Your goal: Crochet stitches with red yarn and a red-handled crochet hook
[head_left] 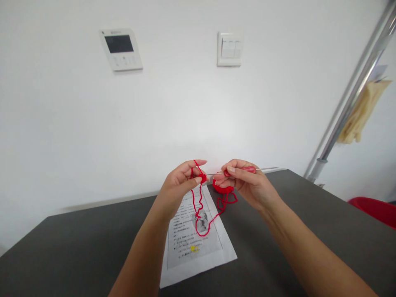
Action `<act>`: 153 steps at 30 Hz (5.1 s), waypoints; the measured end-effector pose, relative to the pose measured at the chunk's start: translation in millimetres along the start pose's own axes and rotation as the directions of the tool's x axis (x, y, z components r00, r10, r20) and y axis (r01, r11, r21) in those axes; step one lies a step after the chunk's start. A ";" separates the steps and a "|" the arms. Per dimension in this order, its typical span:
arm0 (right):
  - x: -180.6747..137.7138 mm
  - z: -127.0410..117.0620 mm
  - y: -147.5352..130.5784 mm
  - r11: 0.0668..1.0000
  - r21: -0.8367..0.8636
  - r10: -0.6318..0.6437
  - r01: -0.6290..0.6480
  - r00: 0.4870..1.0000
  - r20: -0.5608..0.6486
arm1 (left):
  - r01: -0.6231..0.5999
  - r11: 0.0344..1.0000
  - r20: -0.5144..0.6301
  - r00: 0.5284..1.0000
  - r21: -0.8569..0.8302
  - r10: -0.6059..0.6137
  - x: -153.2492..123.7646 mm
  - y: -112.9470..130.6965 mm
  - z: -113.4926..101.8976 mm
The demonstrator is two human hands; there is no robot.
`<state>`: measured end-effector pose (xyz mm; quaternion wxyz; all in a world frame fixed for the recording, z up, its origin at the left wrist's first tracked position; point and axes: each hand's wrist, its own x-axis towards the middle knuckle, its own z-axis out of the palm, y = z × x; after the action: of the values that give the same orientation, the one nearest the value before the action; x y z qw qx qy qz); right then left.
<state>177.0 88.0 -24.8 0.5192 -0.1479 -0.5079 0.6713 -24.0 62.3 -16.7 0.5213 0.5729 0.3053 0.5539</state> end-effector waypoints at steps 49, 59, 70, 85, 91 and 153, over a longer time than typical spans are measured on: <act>-25.5 4.7 -16.3 0.116 -0.500 -0.488 0.858 0.488 0.724 | 0.180 0.921 0.043 0.983 -0.345 -0.176 -19.8 29.1 19.5; -28.8 15.8 -8.3 0.934 -0.242 -0.245 0.264 0.964 0.103 | 0.213 0.941 0.151 0.972 -0.263 -0.178 -17.6 27.0 18.2; -38.0 12.4 -29.8 0.194 -0.530 -0.415 0.826 0.558 0.718 | 0.255 0.897 0.135 0.966 -0.362 -0.220 -19.2 28.7 15.7; -18.8 23.6 -4.7 0.992 0.117 -0.071 0.056 0.988 0.135 | 0.157 0.937 0.146 0.982 -0.313 -0.116 -21.9 30.6 18.4; -22.5 22.8 -1.8 0.970 -0.003 -0.240 0.244 0.958 0.158 | 0.031 0.976 0.110 0.994 -0.217 -0.007 -24.1 30.2 17.9; -40.0 18.1 -36.4 0.156 -0.521 -0.376 0.839 0.538 0.754 | 0.301 0.870 0.193 0.951 -0.391 -0.242 -22.2 31.9 21.8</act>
<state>200.4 42.5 0.5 0.4654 0.0058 -0.8836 0.0505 -14.8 27.4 9.5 0.7237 0.4366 0.2214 0.4864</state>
